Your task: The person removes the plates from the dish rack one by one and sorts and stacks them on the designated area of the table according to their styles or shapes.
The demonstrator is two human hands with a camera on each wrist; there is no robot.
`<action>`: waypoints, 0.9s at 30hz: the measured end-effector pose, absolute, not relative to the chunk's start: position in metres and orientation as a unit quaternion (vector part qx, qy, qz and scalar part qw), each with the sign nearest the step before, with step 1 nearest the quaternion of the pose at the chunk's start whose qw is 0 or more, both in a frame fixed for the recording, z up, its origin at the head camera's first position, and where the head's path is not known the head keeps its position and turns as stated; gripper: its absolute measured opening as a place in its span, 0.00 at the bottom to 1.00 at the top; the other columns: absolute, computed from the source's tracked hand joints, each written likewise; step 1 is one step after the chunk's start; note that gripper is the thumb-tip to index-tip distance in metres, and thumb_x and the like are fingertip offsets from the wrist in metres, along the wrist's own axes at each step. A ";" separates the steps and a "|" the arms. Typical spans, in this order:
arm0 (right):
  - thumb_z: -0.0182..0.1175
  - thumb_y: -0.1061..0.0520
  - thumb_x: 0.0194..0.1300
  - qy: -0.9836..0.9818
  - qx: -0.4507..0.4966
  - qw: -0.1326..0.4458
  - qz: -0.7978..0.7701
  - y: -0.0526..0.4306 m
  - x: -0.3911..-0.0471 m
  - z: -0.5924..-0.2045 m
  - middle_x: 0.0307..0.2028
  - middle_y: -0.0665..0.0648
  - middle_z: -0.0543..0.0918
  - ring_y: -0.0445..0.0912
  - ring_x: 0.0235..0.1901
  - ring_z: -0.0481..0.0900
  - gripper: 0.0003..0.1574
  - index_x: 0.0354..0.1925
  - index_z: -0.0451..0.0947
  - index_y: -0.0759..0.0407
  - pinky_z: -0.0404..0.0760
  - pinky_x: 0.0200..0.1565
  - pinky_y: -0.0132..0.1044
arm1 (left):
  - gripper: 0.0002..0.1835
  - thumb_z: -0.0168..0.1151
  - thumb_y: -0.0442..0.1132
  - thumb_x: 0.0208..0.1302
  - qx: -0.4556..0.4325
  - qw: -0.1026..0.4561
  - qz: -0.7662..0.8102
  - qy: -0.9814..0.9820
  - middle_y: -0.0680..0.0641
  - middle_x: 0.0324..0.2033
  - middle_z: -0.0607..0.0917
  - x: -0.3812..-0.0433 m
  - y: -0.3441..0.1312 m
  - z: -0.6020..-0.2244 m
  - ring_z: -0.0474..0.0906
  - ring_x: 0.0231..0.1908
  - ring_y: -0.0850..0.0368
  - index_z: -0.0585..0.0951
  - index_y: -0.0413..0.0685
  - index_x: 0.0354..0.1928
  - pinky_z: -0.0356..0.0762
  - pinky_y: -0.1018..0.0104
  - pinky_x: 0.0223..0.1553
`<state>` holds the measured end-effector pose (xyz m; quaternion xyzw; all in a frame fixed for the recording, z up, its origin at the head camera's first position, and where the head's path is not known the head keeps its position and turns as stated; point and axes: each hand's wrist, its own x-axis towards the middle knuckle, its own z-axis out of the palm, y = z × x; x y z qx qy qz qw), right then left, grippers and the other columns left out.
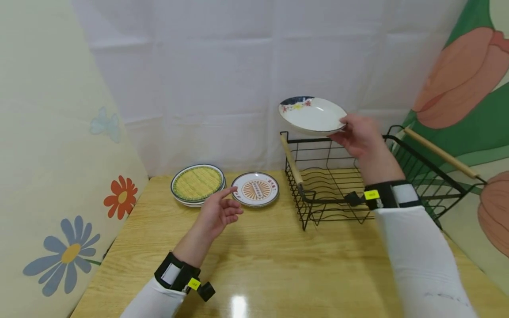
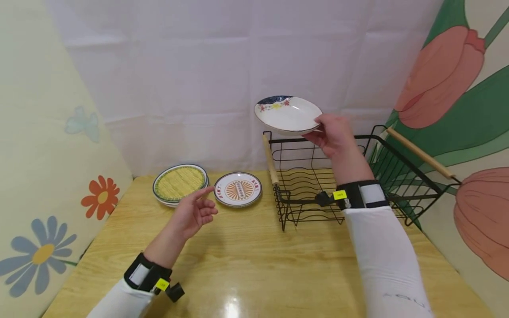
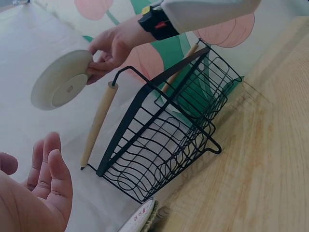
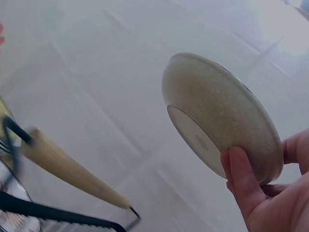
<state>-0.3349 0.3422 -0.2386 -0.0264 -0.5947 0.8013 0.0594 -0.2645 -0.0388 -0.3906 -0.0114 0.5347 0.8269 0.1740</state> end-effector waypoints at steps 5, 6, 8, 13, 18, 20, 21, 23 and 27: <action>0.54 0.60 0.77 -0.610 0.021 0.023 0.792 0.312 -0.311 -0.257 0.50 0.58 0.77 0.42 0.35 0.87 0.40 0.79 0.51 0.67 0.88 0.41 0.31 | 0.25 0.44 0.47 0.80 0.016 0.160 0.831 0.533 0.53 0.22 0.86 -0.263 -0.044 -0.385 0.86 0.26 0.59 0.68 0.46 0.72 0.82 0.68 0.30; 0.54 0.60 0.77 -0.607 0.026 0.017 0.794 0.306 -0.307 -0.260 0.52 0.60 0.75 0.42 0.35 0.87 0.40 0.79 0.52 0.67 0.88 0.40 0.31 | 0.25 0.44 0.47 0.80 0.022 0.156 0.831 0.533 0.54 0.22 0.86 -0.262 -0.045 -0.383 0.86 0.26 0.59 0.68 0.45 0.72 0.83 0.68 0.29; 0.54 0.61 0.76 -0.605 0.035 0.003 0.795 0.294 -0.297 -0.267 0.55 0.61 0.70 0.43 0.36 0.86 0.40 0.79 0.52 0.66 0.88 0.40 0.31 | 0.24 0.44 0.47 0.81 0.035 0.150 0.832 0.532 0.53 0.22 0.87 -0.261 -0.046 -0.380 0.87 0.26 0.59 0.67 0.45 0.72 0.83 0.68 0.29; 0.52 0.62 0.76 -0.605 0.046 -0.025 0.794 0.267 -0.277 -0.284 0.53 0.59 0.77 0.43 0.36 0.86 0.37 0.79 0.55 0.64 0.88 0.41 0.32 | 0.24 0.42 0.45 0.81 0.062 0.129 0.832 0.536 0.53 0.23 0.87 -0.255 -0.049 -0.371 0.87 0.25 0.59 0.66 0.45 0.73 0.84 0.68 0.29; 0.50 0.63 0.77 -0.594 0.071 -0.053 0.800 0.247 -0.259 -0.299 0.45 0.54 0.84 0.42 0.34 0.85 0.35 0.78 0.57 0.66 0.88 0.39 0.31 | 0.26 0.41 0.47 0.81 0.075 0.111 0.825 0.549 0.53 0.23 0.88 -0.247 -0.052 -0.360 0.88 0.25 0.58 0.65 0.47 0.74 0.85 0.67 0.29; 0.49 0.64 0.77 -0.587 0.091 -0.064 0.802 0.241 -0.253 -0.304 0.44 0.54 0.85 0.42 0.32 0.85 0.36 0.78 0.55 0.67 0.88 0.38 0.31 | 0.27 0.41 0.49 0.81 0.076 0.104 0.822 0.556 0.53 0.23 0.88 -0.244 -0.053 -0.355 0.88 0.25 0.57 0.65 0.48 0.75 0.85 0.67 0.28; 0.49 0.64 0.77 -0.584 0.098 -0.070 0.803 0.238 -0.251 -0.307 0.44 0.54 0.86 0.42 0.32 0.85 0.36 0.78 0.54 0.68 0.88 0.37 0.32 | 0.27 0.40 0.50 0.81 0.074 0.100 0.819 0.560 0.53 0.23 0.88 -0.242 -0.053 -0.353 0.88 0.25 0.57 0.64 0.49 0.75 0.85 0.67 0.28; 0.48 0.64 0.77 -0.581 0.112 -0.081 0.802 0.234 -0.247 -0.311 0.45 0.53 0.87 0.42 0.31 0.86 0.37 0.79 0.52 0.68 0.88 0.37 0.32 | 0.27 0.40 0.53 0.81 0.074 0.093 0.817 0.565 0.53 0.23 0.88 -0.239 -0.054 -0.349 0.88 0.25 0.57 0.65 0.50 0.74 0.84 0.67 0.27; 0.47 0.64 0.77 -0.577 0.117 -0.100 0.802 0.226 -0.241 -0.317 0.49 0.53 0.87 0.42 0.31 0.87 0.38 0.80 0.50 0.65 0.89 0.37 0.33 | 0.24 0.38 0.55 0.81 0.087 0.074 0.810 0.575 0.54 0.21 0.88 -0.235 -0.055 -0.345 0.86 0.23 0.59 0.74 0.48 0.62 0.81 0.69 0.25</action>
